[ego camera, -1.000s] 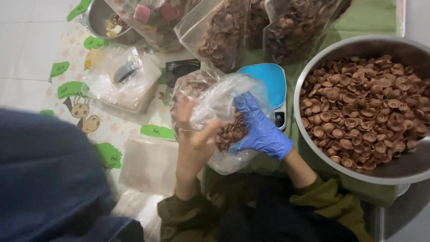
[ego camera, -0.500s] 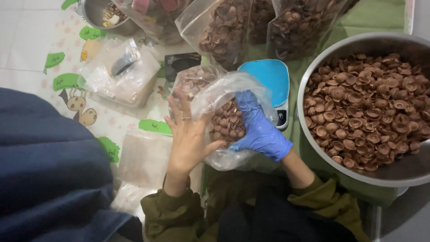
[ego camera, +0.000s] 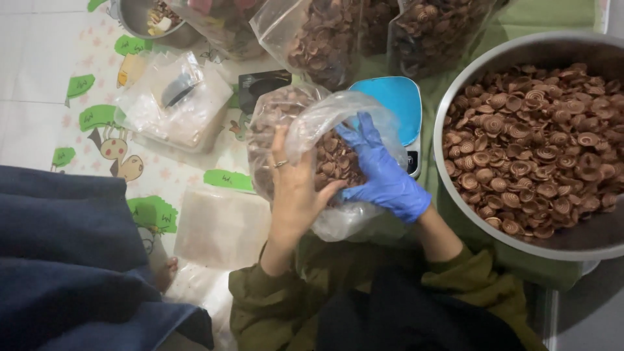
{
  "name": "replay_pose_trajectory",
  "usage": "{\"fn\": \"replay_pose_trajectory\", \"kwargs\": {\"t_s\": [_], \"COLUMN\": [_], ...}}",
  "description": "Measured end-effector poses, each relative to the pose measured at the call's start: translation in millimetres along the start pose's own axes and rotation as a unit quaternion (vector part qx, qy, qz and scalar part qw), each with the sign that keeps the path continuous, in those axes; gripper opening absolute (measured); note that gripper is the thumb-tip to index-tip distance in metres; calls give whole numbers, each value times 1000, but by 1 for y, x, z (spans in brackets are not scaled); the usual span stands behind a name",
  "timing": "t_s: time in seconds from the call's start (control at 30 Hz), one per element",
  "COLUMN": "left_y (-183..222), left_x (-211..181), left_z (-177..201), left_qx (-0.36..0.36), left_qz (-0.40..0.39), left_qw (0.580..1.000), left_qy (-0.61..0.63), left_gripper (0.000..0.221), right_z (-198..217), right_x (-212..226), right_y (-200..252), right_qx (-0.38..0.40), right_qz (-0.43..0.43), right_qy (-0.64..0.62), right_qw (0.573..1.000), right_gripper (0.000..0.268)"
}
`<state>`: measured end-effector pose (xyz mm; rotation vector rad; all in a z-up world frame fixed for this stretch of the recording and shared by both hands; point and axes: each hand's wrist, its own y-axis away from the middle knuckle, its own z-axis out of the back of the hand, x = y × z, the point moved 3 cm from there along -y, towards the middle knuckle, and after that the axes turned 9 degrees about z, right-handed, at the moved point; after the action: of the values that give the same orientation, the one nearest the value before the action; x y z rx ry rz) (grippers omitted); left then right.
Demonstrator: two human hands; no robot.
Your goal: The person transfers chocolate cereal from a large metal bowl into a plastic bag by hand, using a digital scale to check the amount.
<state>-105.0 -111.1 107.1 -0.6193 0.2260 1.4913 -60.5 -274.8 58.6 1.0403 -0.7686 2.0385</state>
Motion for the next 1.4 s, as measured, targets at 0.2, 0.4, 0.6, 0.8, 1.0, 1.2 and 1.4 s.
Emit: {"fn": "replay_pose_trajectory", "kwargs": {"t_s": [0.2,0.4,0.6,0.8,1.0,1.2,1.4], "left_y": [-2,14,9,4,-5,2,-2], "left_x": [6,34,53,53,30,44,110], "left_z": [9,2,-22,-41,-15,-7,-48], "left_qx": [-22,-83,-65,-90,-83,-64,-4], "left_qz": [-59,-30,28,-29,-33,-11,23], "left_qw": [993,996,997,991,991,983,949], "left_qy": [101,29,31,96,101,172,315], "left_gripper": [25,52,57,55,52,69,61], "right_z": [13,8,2,-6,-8,3,11], "right_x": [-6,6,-28,-15,-6,-24,-31], "right_y": [-3,-9,-10,-14,-19,-22,-24], "right_qx": [42,53,82,75,52,-7,-10], "right_qz": [57,169,77,83,90,54,-45], "right_qy": [-18,11,11,16,95,9,-175], "right_qw": [997,984,994,994,990,998,983], "right_gripper": [128,126,133,132,102,102,52]}}
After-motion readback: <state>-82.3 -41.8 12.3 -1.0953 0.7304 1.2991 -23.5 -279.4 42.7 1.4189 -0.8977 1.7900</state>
